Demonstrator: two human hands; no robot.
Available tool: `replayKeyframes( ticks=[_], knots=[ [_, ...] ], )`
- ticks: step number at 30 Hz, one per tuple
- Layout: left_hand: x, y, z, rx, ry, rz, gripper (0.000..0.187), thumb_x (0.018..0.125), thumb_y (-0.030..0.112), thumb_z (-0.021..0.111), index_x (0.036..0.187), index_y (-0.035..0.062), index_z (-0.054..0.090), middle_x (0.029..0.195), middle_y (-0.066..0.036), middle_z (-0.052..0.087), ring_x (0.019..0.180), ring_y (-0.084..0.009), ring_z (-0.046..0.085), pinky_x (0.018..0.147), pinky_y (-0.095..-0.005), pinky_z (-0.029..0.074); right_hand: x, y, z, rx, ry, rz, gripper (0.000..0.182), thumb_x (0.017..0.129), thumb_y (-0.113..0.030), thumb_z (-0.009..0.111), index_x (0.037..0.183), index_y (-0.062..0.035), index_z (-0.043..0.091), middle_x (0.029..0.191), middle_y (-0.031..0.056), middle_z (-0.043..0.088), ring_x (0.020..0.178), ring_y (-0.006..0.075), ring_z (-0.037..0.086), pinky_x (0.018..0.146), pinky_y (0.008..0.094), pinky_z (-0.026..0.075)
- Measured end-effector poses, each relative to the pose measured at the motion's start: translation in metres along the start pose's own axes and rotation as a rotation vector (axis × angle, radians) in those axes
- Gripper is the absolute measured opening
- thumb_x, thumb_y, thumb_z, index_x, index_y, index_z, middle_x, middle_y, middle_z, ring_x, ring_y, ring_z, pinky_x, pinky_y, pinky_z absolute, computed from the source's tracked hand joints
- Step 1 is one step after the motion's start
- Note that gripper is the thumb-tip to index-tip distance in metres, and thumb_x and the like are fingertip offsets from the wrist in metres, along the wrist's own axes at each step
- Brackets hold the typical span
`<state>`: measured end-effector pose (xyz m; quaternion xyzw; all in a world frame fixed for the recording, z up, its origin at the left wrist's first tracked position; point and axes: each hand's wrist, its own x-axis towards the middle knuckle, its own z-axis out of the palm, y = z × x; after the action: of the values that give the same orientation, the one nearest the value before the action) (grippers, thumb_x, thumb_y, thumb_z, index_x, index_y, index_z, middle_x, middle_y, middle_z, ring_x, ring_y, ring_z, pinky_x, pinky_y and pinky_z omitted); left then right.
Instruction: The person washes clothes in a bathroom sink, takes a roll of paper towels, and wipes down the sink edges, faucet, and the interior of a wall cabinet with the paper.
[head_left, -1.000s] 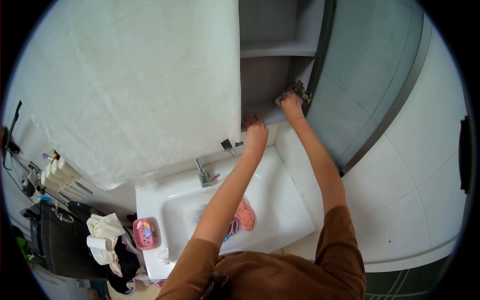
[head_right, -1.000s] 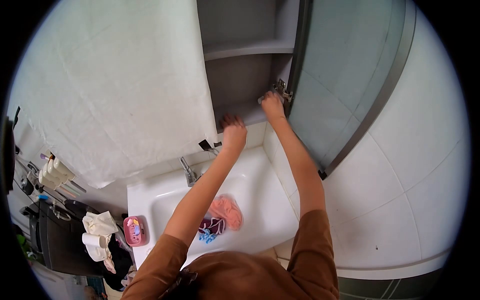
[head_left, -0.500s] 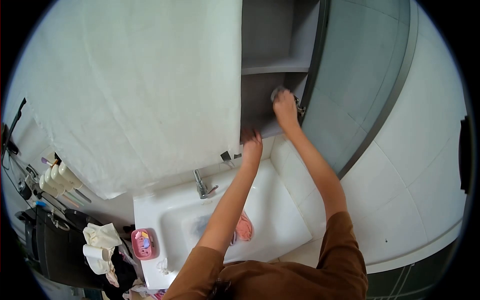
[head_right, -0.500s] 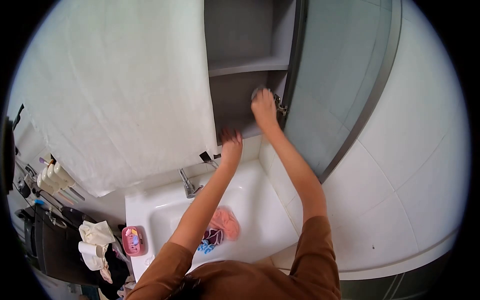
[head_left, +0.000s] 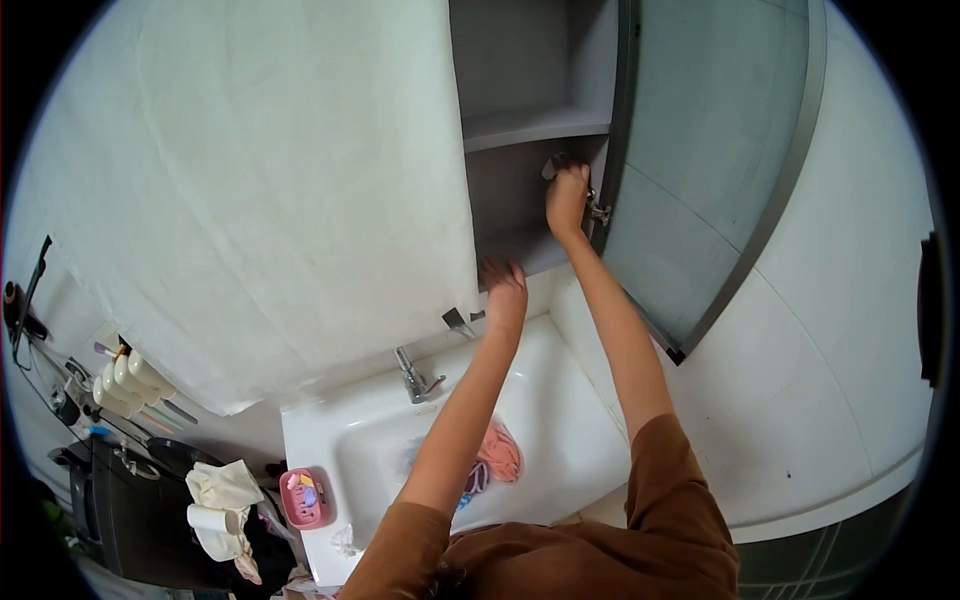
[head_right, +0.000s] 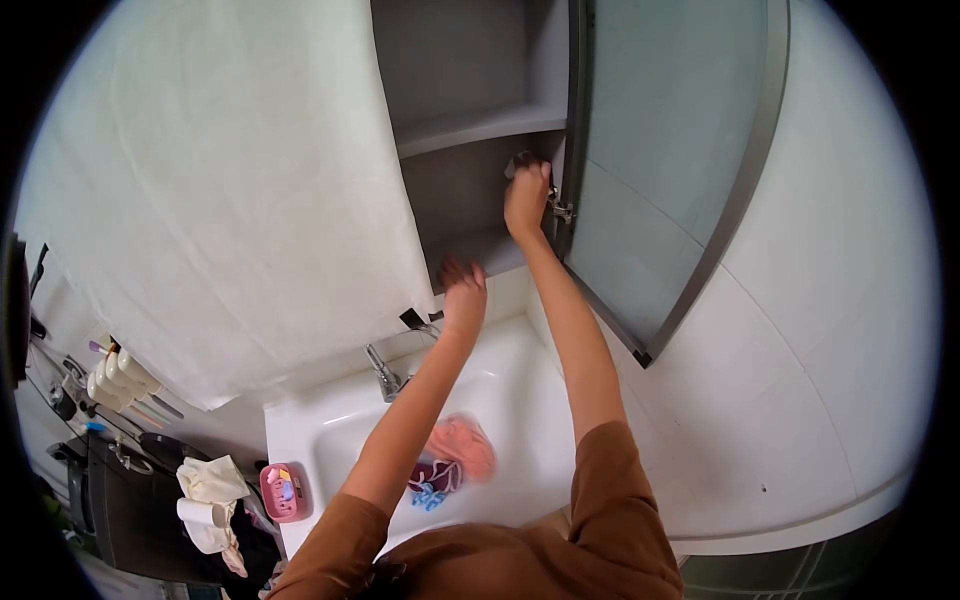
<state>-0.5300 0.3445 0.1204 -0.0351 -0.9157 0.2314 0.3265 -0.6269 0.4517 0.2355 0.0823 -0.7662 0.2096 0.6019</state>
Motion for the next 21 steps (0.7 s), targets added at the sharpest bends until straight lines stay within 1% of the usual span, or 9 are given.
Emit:
replayKeyframes(
  ticks=[5,7,9,11,13,14,15,16,21],
  knots=[
    [-0.003,0.003,-0.007,0.011,-0.06,-0.007,0.04,0.083,0.018,0.035,0.119,0.0019,0.04,0.119,-0.027,0.041,0.111,-0.0378,0.039,0.095,-0.0468,0.026,0.022,-0.054,0.011,0.48,0.268,0.489,0.018,0.077,-0.004,0.048,0.091,0.001,0.057,0.091,0.0198,0.057,0.085,0.0369,0.053,0.075,0.0394,0.042],
    [-0.009,0.008,0.0,0.075,-0.084,0.008,0.04,0.083,0.019,0.035,0.12,0.0023,0.038,0.122,-0.024,0.038,0.114,-0.0364,0.036,0.096,-0.0468,0.024,0.014,-0.075,0.03,0.63,0.295,0.337,0.024,0.074,-0.001,0.045,0.096,0.0029,0.055,0.098,0.0226,0.054,0.095,0.0371,0.05,0.081,0.039,0.039],
    [-0.017,0.012,0.013,0.142,-0.107,0.017,0.041,0.084,0.019,0.035,0.121,0.0028,0.037,0.125,-0.021,0.035,0.116,-0.0351,0.032,0.098,-0.0467,0.023,0.004,-0.108,0.034,0.735,0.097,0.339,0.033,0.073,0.002,0.044,0.106,0.0038,0.05,0.114,0.0231,0.046,0.108,0.0374,0.043,0.09,0.0389,0.035],
    [-0.026,0.021,0.043,-1.068,0.088,-0.158,0.046,0.084,0.023,0.036,0.125,0.0034,0.033,0.129,-0.015,0.032,0.12,-0.0317,0.027,0.099,-0.0465,0.02,-0.01,-0.129,0.032,0.77,0.073,0.19,0.038,0.072,0.003,0.042,0.11,0.0036,0.047,0.122,0.0222,0.039,0.114,0.0372,0.036,0.096,0.0395,0.031],
    [-0.026,0.025,0.057,-1.166,0.169,-0.19,0.048,0.083,0.026,0.037,0.126,0.0037,0.031,0.128,-0.012,0.034,0.12,-0.0306,0.027,0.099,-0.0467,0.02,-0.018,-0.126,0.022,0.919,-0.015,0.061,0.039,0.071,0.0,0.048,0.11,-0.0007,0.05,0.122,0.02,0.041,0.117,0.0358,0.033,0.098,0.0401,0.028],
    [-0.026,0.018,0.04,-0.519,0.104,-0.054,0.047,0.083,0.023,0.038,0.124,0.0016,0.033,0.126,-0.014,0.035,0.118,-0.0324,0.029,0.096,-0.0472,0.024,-0.02,-0.116,0.026,0.921,-0.016,0.077,0.039,0.071,0.0,0.048,0.11,-0.0007,0.05,0.122,0.02,0.041,0.117,0.0358,0.033,0.098,0.0401,0.028],
    [-0.023,0.012,0.023,0.128,0.04,0.082,0.045,0.082,0.021,0.039,0.122,-0.0004,0.035,0.124,-0.016,0.037,0.116,-0.0343,0.031,0.094,-0.0478,0.027,-0.018,-0.102,0.031,0.8,-0.033,-0.122,0.038,0.07,-0.002,0.051,0.108,-0.0031,0.052,0.119,0.0183,0.043,0.115,0.0351,0.035,0.096,0.04,0.03],
    [-0.019,0.008,0.009,0.141,0.033,0.05,0.042,0.082,0.02,0.036,0.119,-0.0015,0.037,0.119,-0.018,0.039,0.112,-0.0344,0.035,0.093,-0.0462,0.029,-0.017,-0.089,0.036,0.673,-0.051,-0.317,0.038,0.068,-0.004,0.055,0.106,-0.0054,0.054,0.117,0.0167,0.044,0.114,0.0343,0.037,0.094,0.0399,0.032],
    [-0.013,0.007,0.004,0.188,0.043,0.027,0.043,0.081,0.019,0.036,0.117,-0.003,0.037,0.113,-0.021,0.04,0.108,-0.0335,0.038,0.093,-0.0458,0.029,-0.002,-0.066,0.021,0.372,0.107,-0.158,0.037,0.063,-0.01,0.064,0.1,-0.0057,0.055,0.106,0.0121,0.048,0.101,0.0328,0.043,0.081,0.0402,0.035]
  ],
)
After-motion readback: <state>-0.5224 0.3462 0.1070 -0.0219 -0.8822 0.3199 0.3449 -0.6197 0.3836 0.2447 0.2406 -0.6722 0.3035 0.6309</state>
